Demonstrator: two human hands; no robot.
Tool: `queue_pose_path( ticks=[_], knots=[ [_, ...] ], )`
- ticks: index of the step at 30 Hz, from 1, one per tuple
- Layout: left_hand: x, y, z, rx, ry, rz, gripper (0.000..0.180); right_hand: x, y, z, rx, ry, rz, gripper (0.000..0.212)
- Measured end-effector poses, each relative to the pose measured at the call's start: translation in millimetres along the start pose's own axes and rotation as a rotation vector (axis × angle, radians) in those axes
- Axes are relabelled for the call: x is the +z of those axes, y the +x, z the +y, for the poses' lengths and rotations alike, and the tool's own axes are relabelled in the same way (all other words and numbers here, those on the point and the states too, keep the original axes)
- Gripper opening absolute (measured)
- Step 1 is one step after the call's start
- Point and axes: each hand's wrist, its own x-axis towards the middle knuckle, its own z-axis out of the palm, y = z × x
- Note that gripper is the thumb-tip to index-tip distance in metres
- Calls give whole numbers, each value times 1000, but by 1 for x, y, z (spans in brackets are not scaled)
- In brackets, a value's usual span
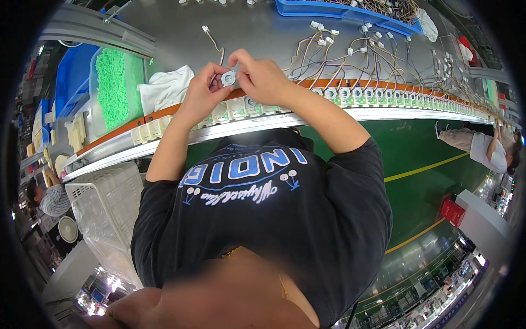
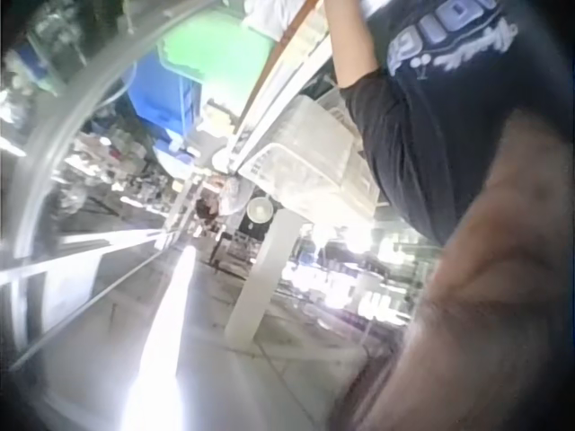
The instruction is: Assembling wiring harnesses and plastic components on a production line.
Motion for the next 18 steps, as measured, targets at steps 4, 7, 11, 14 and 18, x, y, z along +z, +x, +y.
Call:
queue_pose_path(
  ticks=[4,7,11,14,18],
  knots=[
    [-8,1,9,67,235,-107,24,3,-1,0,-302,-125,-11,16],
    [-10,2,4,30,199,-207,28,3,-1,0,-364,-282,-78,13],
    [-21,-6,3,215,293,-83,34,3,-2,1,-268,-282,-121,12],
    [-26,-13,1,295,632,-2,38,10,-10,-5,-252,-276,-253,14],
    [-5,-23,-25,354,547,-50,40,25,-18,-6,-316,-421,-399,17]
  ],
)
